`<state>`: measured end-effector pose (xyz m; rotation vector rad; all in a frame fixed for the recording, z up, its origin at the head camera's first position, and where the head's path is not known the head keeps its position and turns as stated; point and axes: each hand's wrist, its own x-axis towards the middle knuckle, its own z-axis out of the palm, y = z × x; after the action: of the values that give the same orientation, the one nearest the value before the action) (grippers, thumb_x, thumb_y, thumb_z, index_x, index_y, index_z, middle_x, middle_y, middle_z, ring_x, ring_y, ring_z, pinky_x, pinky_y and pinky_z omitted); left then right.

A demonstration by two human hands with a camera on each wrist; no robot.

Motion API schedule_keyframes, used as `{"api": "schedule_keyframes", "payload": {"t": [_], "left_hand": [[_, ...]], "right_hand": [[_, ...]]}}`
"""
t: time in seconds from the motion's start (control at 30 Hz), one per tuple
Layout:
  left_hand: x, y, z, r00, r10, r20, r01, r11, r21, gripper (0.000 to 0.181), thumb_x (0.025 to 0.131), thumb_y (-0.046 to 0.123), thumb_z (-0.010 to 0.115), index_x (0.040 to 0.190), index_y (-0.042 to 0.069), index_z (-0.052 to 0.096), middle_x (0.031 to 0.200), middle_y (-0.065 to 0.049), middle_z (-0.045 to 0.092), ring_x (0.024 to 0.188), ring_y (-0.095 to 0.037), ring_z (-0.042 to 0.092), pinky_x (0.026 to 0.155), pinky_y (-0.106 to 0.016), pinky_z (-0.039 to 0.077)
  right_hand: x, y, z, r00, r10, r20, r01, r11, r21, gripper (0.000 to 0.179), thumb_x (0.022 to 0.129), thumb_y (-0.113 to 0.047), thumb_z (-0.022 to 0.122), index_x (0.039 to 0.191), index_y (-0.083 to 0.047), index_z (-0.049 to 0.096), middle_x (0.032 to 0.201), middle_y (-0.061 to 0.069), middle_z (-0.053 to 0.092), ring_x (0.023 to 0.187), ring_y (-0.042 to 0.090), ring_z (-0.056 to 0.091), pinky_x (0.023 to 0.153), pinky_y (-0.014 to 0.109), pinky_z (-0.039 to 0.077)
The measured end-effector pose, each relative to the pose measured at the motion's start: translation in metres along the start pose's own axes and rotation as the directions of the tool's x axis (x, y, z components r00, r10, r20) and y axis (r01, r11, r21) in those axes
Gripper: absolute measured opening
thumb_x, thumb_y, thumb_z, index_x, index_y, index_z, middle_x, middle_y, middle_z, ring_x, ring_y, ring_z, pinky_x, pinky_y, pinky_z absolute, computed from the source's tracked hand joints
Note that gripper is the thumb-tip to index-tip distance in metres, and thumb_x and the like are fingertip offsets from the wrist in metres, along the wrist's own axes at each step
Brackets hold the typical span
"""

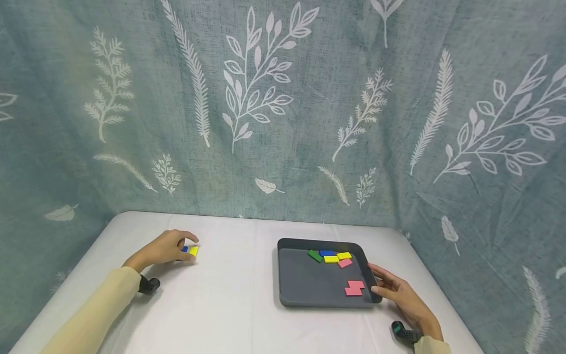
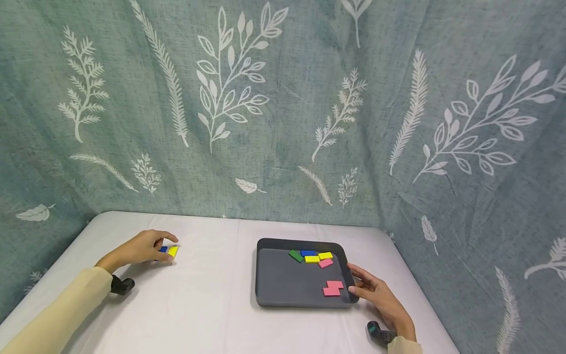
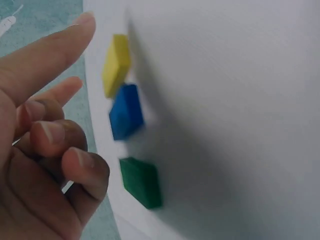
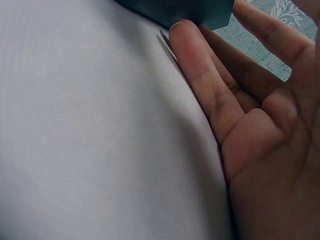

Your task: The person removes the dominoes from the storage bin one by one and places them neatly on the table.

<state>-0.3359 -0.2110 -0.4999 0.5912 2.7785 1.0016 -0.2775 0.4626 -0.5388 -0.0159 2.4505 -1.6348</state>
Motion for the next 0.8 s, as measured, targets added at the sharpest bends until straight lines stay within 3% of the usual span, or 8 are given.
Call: {"api": "schedule_keyframes", "payload": {"t": [0.2, 0.33, 0.43, 0.8], "left_hand": [[0.013, 0.017, 0.001, 1.000, 0.024, 0.004, -0.024, 0.999, -0.049, 0.049, 0.089, 0.026, 0.083, 0.129, 0.002, 0.068, 0.067, 0.001, 0.047, 0.057, -0.013, 0.038, 0.059, -0.029, 0.037], [0.026, 0.032, 0.005, 0.997, 0.080, -0.003, -0.080, 0.995, -0.054, 0.046, 0.089, 0.026, 0.083, 0.127, 0.004, 0.069, 0.070, 0.000, 0.051, 0.060, -0.013, 0.041, 0.063, -0.030, 0.039], [0.037, 0.045, 0.010, 0.992, 0.125, -0.005, -0.125, 0.990, -0.060, 0.044, 0.089, 0.028, 0.083, 0.125, 0.008, 0.070, 0.073, 0.001, 0.055, 0.063, -0.014, 0.045, 0.064, -0.030, 0.041], [0.071, 0.094, 0.033, 0.967, 0.256, 0.016, -0.253, 0.960, -0.118, 0.036, 0.091, 0.026, 0.082, 0.123, 0.015, 0.071, 0.082, 0.000, 0.061, 0.068, -0.015, 0.053, 0.067, -0.031, 0.046]], "right_hand": [[0.000, 0.000, 0.000, 1.000, -0.005, 0.001, 0.005, 1.000, 0.003, 0.076, 0.092, -0.026, 0.079, 0.158, -0.018, 0.042, 0.162, 0.015, 0.036, 0.144, 0.039, 0.039, 0.112, 0.056, 0.035], [0.000, -0.001, 0.000, 1.000, 0.001, 0.006, -0.001, 1.000, 0.009, 0.076, 0.092, -0.026, 0.079, 0.158, -0.018, 0.042, 0.162, 0.017, 0.036, 0.145, 0.040, 0.037, 0.114, 0.062, 0.029], [-0.001, -0.001, 0.000, 1.000, 0.004, 0.005, -0.004, 1.000, 0.012, 0.076, 0.093, -0.027, 0.079, 0.158, -0.019, 0.042, 0.162, 0.017, 0.036, 0.146, 0.041, 0.036, 0.115, 0.066, 0.025], [-0.001, -0.002, 0.001, 1.000, -0.003, 0.005, 0.003, 1.000, 0.007, 0.074, 0.094, -0.027, 0.077, 0.159, -0.019, 0.042, 0.162, 0.017, 0.036, 0.144, 0.040, 0.039, 0.113, 0.062, 0.031]]}}
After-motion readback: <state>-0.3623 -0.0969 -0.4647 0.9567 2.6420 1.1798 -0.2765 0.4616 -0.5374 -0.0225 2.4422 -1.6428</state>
